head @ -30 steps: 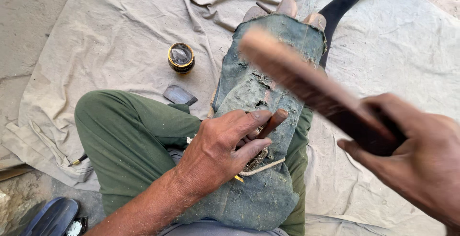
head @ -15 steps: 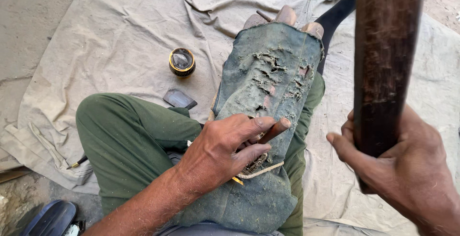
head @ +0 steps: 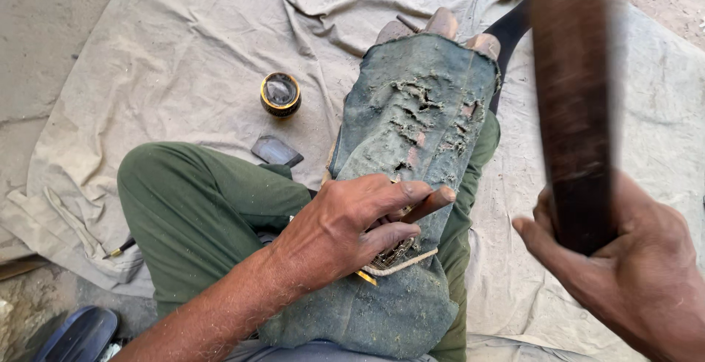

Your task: The person sits on the ground with a cloth-covered sandbag on their lap holding a small decorated metal pot. They hold a punch against the pot's surface and repeatedly strike it with a wooden mallet, repositioning the pot and punch to work the pattern around the vessel, occasionally rotating the pot to reach new areas.

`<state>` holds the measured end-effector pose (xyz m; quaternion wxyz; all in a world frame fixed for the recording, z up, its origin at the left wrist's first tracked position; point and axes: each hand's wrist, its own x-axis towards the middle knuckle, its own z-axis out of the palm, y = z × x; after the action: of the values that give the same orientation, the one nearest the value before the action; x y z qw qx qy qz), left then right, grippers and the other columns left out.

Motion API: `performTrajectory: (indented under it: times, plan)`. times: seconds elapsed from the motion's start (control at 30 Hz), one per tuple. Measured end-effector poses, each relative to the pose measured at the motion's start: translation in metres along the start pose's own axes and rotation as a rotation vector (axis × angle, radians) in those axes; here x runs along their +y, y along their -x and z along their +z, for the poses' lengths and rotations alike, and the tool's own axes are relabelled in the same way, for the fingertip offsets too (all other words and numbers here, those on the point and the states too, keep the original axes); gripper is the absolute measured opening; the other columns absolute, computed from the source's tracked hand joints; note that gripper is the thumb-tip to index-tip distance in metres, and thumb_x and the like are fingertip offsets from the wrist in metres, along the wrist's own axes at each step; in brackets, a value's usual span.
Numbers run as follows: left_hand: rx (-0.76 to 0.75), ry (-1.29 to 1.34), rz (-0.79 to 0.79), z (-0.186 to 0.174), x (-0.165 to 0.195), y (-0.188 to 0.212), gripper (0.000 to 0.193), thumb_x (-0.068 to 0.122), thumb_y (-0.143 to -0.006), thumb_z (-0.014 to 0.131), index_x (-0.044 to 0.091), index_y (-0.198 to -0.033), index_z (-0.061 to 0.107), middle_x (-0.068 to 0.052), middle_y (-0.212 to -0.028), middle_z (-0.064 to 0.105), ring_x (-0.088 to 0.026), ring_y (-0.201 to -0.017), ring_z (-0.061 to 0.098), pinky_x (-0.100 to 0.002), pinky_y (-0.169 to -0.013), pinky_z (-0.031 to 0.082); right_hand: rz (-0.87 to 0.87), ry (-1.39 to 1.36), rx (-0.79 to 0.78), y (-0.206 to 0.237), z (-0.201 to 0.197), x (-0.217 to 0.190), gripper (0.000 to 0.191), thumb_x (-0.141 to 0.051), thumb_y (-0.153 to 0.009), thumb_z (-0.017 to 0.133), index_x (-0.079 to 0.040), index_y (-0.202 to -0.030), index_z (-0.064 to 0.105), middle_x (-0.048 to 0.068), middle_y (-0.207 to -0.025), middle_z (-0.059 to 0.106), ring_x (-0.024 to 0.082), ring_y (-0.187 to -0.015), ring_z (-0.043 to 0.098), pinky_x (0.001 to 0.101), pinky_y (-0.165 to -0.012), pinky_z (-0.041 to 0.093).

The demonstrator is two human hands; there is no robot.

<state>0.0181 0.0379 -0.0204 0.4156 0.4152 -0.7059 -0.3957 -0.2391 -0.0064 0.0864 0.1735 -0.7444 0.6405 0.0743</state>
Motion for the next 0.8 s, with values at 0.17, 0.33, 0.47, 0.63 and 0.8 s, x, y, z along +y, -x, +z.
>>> performTrajectory:
  times: [0.17, 0.33, 0.47, 0.63, 0.8]
  plan:
    - [-0.040, 0.000, -0.008, -0.001, -0.002, -0.002, 0.046, 0.019, -0.087, 0.080, 0.011, -0.130, 0.065, -0.007, -0.089, 0.069, -0.022, -0.080, 0.072, -0.036, -0.071, 0.059, 0.159, 0.040, -0.016, 0.001, 0.008, 0.011, 0.040, -0.029, -0.080, 0.092, -0.013, -0.108, 0.068, 0.008, -0.070, 0.063, 0.020, -0.059, 0.064, 0.0365, -0.059, 0.054]
    - [-0.062, -0.010, -0.027, -0.003, -0.003, -0.003, 0.043, 0.022, -0.086, 0.082, 0.013, -0.125, 0.066, -0.005, -0.090, 0.071, -0.021, -0.079, 0.073, -0.035, -0.071, 0.060, 0.109, -0.019, -0.100, 0.005, 0.012, 0.017, 0.034, -0.027, -0.080, 0.088, -0.014, -0.103, 0.067, 0.004, -0.075, 0.064, 0.015, -0.064, 0.067, 0.0324, -0.059, 0.056]
    - [-0.059, 0.007, 0.016, -0.004, -0.003, -0.004, 0.050, 0.020, -0.088, 0.079, 0.015, -0.135, 0.065, -0.005, -0.088, 0.070, -0.021, -0.079, 0.071, -0.035, -0.073, 0.060, 0.294, -0.263, 0.115, 0.007, 0.010, 0.016, 0.029, -0.016, -0.083, 0.084, -0.003, -0.103, 0.068, 0.014, -0.077, 0.066, 0.024, -0.062, 0.066, 0.0409, -0.050, 0.057]
    - [-0.092, 0.001, -0.024, -0.001, -0.004, -0.005, 0.049, 0.024, -0.085, 0.082, 0.017, -0.131, 0.066, -0.005, -0.094, 0.073, -0.019, -0.080, 0.073, -0.033, -0.073, 0.061, 0.158, -0.033, -0.036, 0.005, 0.008, 0.012, 0.043, -0.025, -0.074, 0.093, -0.007, -0.106, 0.070, 0.009, -0.076, 0.068, 0.021, -0.068, 0.067, 0.0356, -0.064, 0.059]
    - [-0.065, -0.015, 0.031, -0.003, -0.003, -0.006, 0.049, 0.021, -0.086, 0.081, 0.015, -0.132, 0.066, -0.005, -0.092, 0.072, -0.022, -0.082, 0.072, -0.036, -0.074, 0.060, 0.400, -1.013, 0.156, 0.002, 0.009, 0.009, 0.029, -0.015, -0.085, 0.081, -0.004, -0.106, 0.064, 0.008, -0.082, 0.071, 0.017, -0.073, 0.072, 0.0362, -0.071, 0.064]
